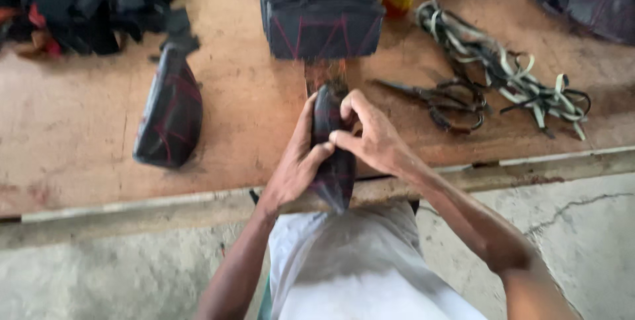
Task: The person hand-sews a black pouch with red stitching using a needle and thread, then trims the thread with scissors. They inspect the finished pouch, open and close the zipper, and place it on a stack of similar pouches on a wooden workbench.
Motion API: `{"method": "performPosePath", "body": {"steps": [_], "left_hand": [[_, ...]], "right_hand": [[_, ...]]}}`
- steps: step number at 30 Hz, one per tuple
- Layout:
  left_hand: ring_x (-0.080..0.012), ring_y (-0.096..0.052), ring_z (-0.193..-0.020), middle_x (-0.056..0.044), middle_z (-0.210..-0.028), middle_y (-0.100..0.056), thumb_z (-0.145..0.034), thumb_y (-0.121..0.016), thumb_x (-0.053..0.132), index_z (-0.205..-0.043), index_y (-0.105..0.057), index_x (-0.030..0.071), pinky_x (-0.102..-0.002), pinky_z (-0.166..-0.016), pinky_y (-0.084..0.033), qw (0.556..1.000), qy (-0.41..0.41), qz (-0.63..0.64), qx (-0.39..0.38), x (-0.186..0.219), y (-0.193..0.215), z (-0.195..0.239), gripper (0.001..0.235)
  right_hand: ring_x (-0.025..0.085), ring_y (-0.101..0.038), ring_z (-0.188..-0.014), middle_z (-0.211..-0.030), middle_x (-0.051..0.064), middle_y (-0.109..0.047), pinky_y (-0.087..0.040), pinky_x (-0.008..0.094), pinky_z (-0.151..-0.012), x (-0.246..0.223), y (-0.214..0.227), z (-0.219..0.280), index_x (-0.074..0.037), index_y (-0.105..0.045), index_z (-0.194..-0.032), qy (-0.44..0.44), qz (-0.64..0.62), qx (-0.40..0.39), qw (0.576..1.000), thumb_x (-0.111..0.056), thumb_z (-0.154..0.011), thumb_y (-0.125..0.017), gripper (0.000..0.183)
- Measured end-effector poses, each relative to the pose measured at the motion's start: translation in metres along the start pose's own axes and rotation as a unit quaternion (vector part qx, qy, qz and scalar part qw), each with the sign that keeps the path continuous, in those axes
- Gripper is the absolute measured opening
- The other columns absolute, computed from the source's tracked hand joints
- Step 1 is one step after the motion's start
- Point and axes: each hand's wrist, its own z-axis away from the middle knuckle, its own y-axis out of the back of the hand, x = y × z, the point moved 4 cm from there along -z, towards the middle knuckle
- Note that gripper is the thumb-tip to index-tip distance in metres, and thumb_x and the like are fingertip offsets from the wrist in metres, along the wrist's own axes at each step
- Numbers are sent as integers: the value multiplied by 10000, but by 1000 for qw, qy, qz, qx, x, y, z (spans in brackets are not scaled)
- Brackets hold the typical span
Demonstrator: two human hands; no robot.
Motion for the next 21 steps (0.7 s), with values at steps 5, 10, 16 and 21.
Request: {"method": "performPosePath", "body": {"steps": [5, 10, 16, 21], "left_hand": [[-343, -249, -1604, -249, -1705, -225, -873, -540, 73, -1674, -37, 58, -429, -1307, -202, 999, -33, 4, 18, 22, -3, 6, 946], [-377, -170, -1615, -259, -1705, -124, -824, -756, 110, -1635, -191, 82, -471, -1351, -186, 923, -211, -260, 192, 64, 8, 10, 988], [-341, -344, -1493, -177, -1521, -384, -753, -894, 93, -1404, -556, 79, -444, -1257, -317, 918, -186, -260, 236, 70, 16, 14, 734], [-226, -475, -1353, -85, -1387, -442, -813, -882, 41, -1290, -607, 70, -342, -1118, -463, 969, -111, -79, 206, 57, 35, 34, 552]], "right_hand": [[181, -662, -962, -1028, 86, -599, -575, 343, -822, -25, 5, 0, -52, -498, -1093, -14, -47, -40, 998, -137, -865, -757, 355], [242, -643, -1222, -1302, 137, -617, -540, 365, -1058, -75, 24, -1, -21, -503, -1358, 177, -1, -9, 984, -160, -936, -783, 525], [262, -635, -1278, -1374, 129, -648, -549, 367, -1085, -98, 15, -7, -32, -621, -1346, 271, 103, 70, 954, -98, -940, -751, 432], [149, -644, -977, -1054, 86, -620, -561, 290, -849, -84, 8, 1, -103, -747, -1151, 194, 97, 90, 972, -237, -790, -915, 420]]}}
